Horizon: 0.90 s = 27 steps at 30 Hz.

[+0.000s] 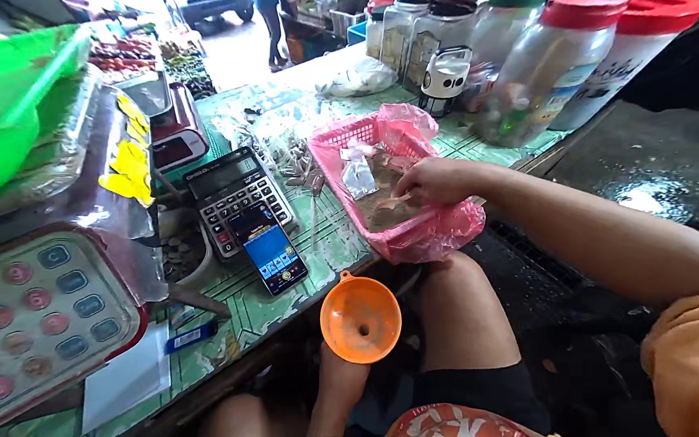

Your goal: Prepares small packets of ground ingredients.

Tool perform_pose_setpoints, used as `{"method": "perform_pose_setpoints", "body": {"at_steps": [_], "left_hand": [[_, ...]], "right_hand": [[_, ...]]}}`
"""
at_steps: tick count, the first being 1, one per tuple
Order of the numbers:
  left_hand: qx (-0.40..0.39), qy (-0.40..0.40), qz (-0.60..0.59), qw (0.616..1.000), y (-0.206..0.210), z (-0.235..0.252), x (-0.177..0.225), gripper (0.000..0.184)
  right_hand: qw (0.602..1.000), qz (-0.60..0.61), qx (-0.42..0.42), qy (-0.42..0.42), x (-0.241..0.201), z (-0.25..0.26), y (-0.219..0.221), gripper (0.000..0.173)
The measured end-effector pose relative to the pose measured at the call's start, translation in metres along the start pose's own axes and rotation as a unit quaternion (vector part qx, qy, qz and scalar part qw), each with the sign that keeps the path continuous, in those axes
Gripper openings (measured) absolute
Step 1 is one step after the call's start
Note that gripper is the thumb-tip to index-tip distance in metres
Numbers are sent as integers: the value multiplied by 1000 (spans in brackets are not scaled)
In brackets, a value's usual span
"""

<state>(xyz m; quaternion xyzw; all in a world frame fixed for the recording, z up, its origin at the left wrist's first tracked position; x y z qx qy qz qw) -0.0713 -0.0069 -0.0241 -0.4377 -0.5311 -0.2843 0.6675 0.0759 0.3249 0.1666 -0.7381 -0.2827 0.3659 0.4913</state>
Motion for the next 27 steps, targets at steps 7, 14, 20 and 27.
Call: {"method": "perform_pose_setpoints", "body": {"at_steps": [7,14,20,27], "left_hand": [[-9,11,-17,1000,0,3,1,61],[-3,9,-28,1000,2,2,3,62],[5,25,-19,999,5,4,4,53],[3,36,-8,999,6,5,3,50]], "right_hand": [[983,-155,2,102,1,-21,-10,18],[997,-5,-74,16,-15,-15,-4,23],[999,36,-8,13,-6,-1,0,22],[996,75,-38,33,-6,7,9,21]]}}
Point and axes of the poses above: each hand's wrist, its own z-axis towards the middle knuckle, its own y-axis out of the palm, x = y × z, the point moved 1 cm from there along z, towards the middle knuckle, and after that the axes turned 4 degrees about z, right-handed, at the moved point
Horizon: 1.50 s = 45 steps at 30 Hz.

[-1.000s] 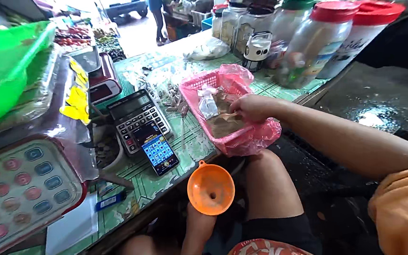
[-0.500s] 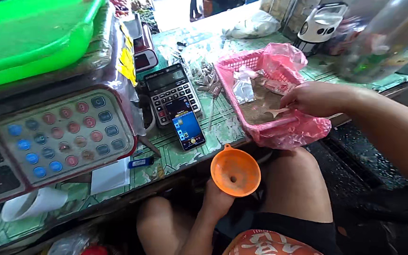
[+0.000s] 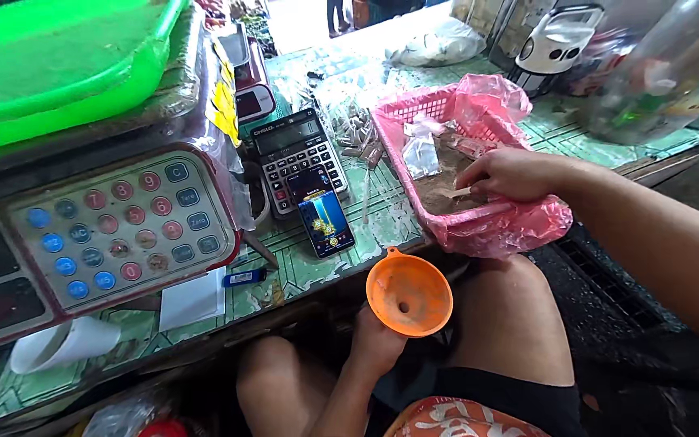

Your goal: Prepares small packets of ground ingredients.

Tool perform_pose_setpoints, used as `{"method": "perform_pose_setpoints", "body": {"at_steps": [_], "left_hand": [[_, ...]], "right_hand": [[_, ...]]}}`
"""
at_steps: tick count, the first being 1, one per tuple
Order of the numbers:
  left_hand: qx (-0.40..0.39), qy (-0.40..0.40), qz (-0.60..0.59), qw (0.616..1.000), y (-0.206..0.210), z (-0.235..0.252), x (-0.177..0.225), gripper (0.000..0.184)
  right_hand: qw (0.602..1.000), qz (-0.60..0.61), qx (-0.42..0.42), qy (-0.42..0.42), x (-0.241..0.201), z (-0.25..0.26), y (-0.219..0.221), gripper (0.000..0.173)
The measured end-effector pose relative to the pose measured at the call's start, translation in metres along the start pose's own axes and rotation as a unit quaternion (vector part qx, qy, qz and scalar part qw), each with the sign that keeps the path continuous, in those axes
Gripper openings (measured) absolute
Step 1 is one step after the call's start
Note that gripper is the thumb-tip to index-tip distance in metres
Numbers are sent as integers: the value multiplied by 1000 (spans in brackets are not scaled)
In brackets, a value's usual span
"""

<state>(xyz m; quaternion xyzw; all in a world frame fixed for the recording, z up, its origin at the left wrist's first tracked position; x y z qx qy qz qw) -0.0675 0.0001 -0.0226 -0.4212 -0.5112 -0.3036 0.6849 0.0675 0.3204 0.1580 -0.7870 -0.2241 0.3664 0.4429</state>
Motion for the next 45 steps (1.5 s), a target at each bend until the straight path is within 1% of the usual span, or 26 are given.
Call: {"method": "perform_pose_setpoints", "body": {"at_steps": [2,4,7,11,16,20,23,28,31,34,38,41,45], "left_hand": [[-3,5,19,1000,-1,0,-2,47],[2,16,38,999,0,-1,-4,42],[18,28,52,998,0,0,-3,35],[32,33,35,998,-2,-1,-2,38],[61,33,23,997,-2,-3,1,40],[74,35,28,996,-2,-3,2,42],[78,31,23,996,-2,-2,4,41],[88,58,54,993,-4,2,9,39],[103,83,94,987,-4,5,13,33],[108,92,104,984,-7,9,20,30],[112,102,115,982,-9,17,21,25],[110,96,145,979,-9,22,24,23],[116,103,182,971,-6,28,39,20]], "right_hand": [[998,35,-49,-8,-4,-3,-1,21],[995,57,-75,-16,-4,-4,0,23],[991,88,-99,-12,-9,-6,-3,23],[986,126,-106,-33,-8,-6,-4,25],[980,172,-83,-59,-1,-8,-8,28],[978,195,-65,-42,-1,-14,-14,26],[975,209,-60,-47,6,-14,-15,26],[976,209,-43,-44,3,-17,-17,26],[977,206,-35,-40,3,-19,-16,26],[977,210,-28,-36,2,-18,-14,26],[974,216,-1,-74,11,-16,-14,25],[976,207,9,-68,-1,-24,-23,25],[978,189,21,-80,-20,-37,-32,24]]}}
Point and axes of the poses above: each hand's wrist, its own z-axis towards the middle knuckle, its own y-axis out of the palm, x = y × z, the point moved 1 cm from there along z, towards the middle knuckle, and after that the axes turned 4 degrees about z, right-handed, at the moved point
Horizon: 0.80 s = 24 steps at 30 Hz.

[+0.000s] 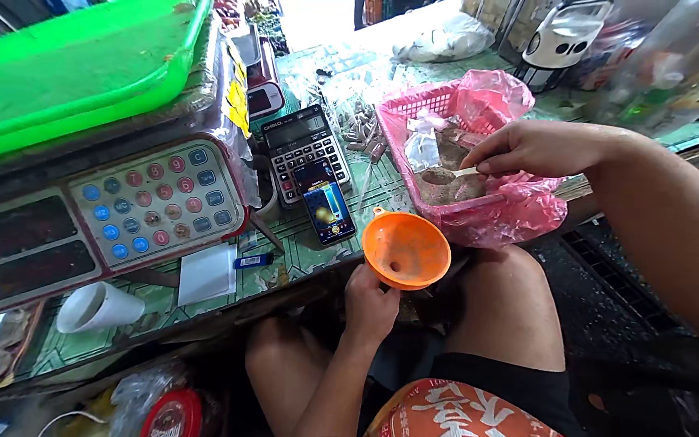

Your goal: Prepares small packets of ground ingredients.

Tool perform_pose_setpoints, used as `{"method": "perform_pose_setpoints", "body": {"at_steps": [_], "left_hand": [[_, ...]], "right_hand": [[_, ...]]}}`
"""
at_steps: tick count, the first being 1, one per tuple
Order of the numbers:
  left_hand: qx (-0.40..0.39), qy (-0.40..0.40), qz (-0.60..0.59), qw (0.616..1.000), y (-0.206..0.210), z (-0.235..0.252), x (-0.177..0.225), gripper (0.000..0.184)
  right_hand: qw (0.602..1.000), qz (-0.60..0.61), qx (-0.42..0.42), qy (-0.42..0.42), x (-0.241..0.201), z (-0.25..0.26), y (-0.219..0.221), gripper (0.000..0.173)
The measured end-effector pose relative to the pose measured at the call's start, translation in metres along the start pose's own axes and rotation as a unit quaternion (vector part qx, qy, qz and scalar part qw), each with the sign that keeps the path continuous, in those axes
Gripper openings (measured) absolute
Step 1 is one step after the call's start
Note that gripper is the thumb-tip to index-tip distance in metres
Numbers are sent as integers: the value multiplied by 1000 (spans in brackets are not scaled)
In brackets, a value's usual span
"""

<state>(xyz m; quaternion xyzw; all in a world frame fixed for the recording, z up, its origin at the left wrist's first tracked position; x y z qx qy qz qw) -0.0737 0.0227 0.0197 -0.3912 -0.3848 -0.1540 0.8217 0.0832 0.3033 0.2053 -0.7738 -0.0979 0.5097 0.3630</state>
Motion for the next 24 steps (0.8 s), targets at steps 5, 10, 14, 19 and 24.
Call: {"method": "perform_pose_setpoints", "body": {"at_steps": [5,10,14,19,24], "left_hand": [[9,30,42,999,-2,13,14,17],[30,41,40,998,-3,14,14,18],[40,33,49,997,-3,11,9,19],[47,16,-17,999,2,0,-5,25],[44,-6,-45,998,8,-11,-14,27]], "right_hand": [[992,-89,12,-89,-34,-20,23,23],[911,-318,75,-252,-59,-37,83,18],[915,-287,129,-254,-61,-40,68,25],[947,-282,135,-77,-8,-7,8,19],[937,-329,73,88,59,24,-5,13]]}}
Point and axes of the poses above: each hand's wrist, its own z-axis towards the middle knuckle, its own y-axis out of the palm, x = y × z, the point moved 1 cm from there along z, towards the middle knuckle, and after that the axes turned 4 degrees about z, right-handed, at the moved point
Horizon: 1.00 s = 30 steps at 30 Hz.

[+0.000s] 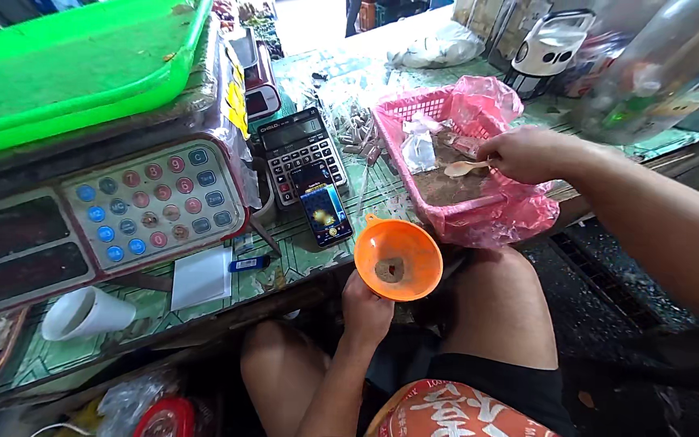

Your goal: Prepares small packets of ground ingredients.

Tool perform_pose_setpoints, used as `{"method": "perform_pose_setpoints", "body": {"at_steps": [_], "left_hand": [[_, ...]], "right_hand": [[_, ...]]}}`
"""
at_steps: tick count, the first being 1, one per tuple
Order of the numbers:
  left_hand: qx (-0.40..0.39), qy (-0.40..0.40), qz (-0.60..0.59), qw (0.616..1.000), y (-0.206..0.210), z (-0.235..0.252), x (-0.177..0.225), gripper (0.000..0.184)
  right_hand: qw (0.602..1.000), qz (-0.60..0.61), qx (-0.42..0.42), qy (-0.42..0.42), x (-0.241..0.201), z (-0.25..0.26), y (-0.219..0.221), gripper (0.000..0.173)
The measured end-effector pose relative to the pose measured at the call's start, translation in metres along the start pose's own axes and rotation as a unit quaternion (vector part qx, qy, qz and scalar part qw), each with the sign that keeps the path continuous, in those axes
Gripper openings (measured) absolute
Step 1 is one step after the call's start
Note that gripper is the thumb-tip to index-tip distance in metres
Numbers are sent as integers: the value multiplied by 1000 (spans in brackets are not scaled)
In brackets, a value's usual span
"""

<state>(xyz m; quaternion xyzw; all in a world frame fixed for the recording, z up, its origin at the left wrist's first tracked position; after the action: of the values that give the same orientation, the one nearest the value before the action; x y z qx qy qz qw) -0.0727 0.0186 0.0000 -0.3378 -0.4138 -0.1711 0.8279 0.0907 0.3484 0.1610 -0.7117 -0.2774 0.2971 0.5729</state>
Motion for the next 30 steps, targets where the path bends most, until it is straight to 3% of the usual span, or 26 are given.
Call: {"method": "perform_pose_setpoints", "body": {"at_steps": [6,10,16,30], "left_hand": [[-11,-6,-8,1000,1,-4,-3,25],[-8,1,-8,1000,-1,-6,-4,25],[-15,5,-8,1000,-1,-7,-5,25],[-19,4,1,1000,1,-1,-3,26]], "right_hand": [[998,41,-41,-40,-19,13,12,14],[986,106,-117,-47,-47,-2,0,17],[974,159,-152,-52,-50,-8,-4,18],[952,285,-49,-100,-21,-16,-16,20]]}}
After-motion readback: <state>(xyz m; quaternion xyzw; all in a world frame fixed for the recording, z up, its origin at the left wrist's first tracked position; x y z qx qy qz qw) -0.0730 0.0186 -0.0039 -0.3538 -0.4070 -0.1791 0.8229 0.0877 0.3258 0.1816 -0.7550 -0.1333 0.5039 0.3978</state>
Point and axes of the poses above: each hand's wrist, its own z-axis towards the middle knuckle, its own y-axis out of the palm, x = y × z, the point moved 1 cm from there along z, towards the middle knuckle, and after that the axes turned 4 degrees about z, right-handed, at the moved point
